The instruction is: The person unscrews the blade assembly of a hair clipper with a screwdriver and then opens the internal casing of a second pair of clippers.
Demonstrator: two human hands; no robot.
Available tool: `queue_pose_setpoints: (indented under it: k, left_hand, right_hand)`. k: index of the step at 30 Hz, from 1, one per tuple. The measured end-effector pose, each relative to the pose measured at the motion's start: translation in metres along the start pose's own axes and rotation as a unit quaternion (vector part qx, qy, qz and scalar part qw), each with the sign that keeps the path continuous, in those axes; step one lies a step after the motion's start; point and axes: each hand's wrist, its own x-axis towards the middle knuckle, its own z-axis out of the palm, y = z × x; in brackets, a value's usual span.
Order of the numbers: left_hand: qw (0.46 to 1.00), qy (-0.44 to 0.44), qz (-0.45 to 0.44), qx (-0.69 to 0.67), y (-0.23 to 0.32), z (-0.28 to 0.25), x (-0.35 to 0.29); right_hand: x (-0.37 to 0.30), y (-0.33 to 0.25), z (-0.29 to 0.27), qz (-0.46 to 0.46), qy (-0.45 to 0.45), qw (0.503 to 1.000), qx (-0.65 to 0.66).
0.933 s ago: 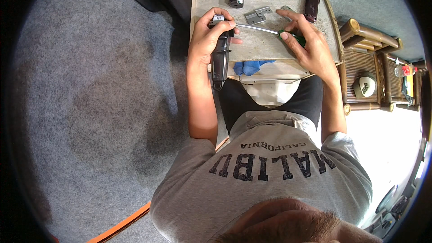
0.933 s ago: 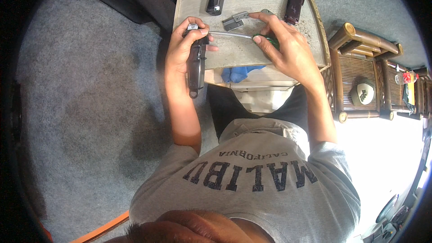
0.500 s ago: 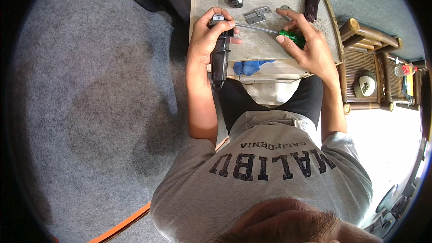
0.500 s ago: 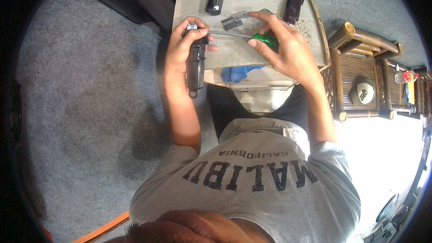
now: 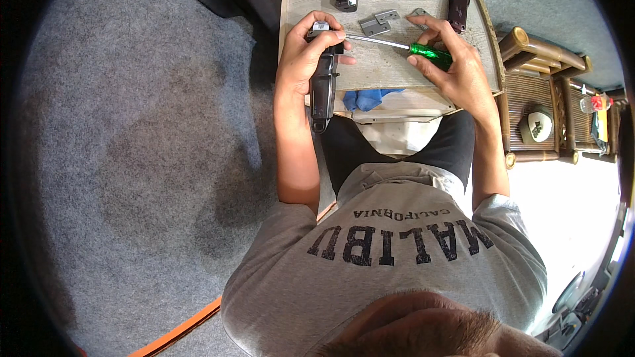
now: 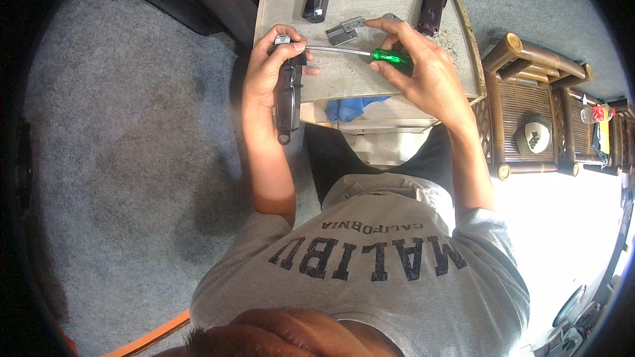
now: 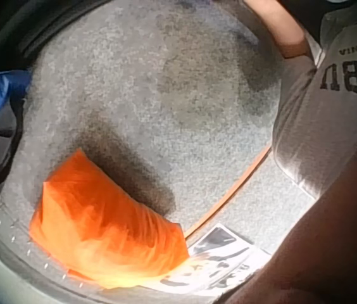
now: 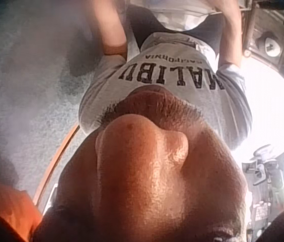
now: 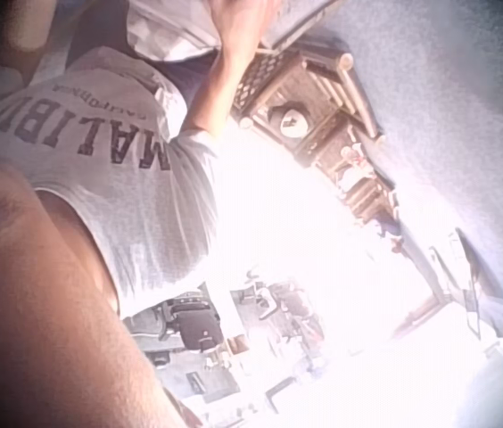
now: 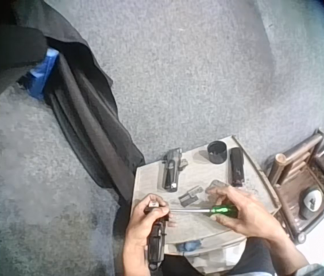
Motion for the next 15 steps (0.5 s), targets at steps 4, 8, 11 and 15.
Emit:
queue_pose_setpoints:
  k: [4, 8, 11, 15]
  left_hand:
    - [1.000, -0.003, 0.001, 0.001, 0.0003, 0.0004, 0.0006]
    - [1.000, -0.001, 0.001, 0.004, -0.0003, 0.0001, 0.0010]
    - [1.000, -0.001, 0.002, 0.003, 0.0004, 0.0002, 0.0007]
    - [1.000, -0.002, 0.003, 0.005, -0.0010, -0.0006, 0.0014]
  right_hand:
    - [-0.0006, 0.0016, 0.0032, -0.019, 0.025, 0.999, -0.018]
    - [-0.0003, 0.0012, 0.0016, -0.001, 0.019, 1.000, 0.018]
    - [0.0005, 0.0026, 0.0003, -0.004, 0.013, 0.999, 0.035]
    - [0.0006, 0.0032, 0.0010, -0.002, 0.011, 1.000, 0.022]
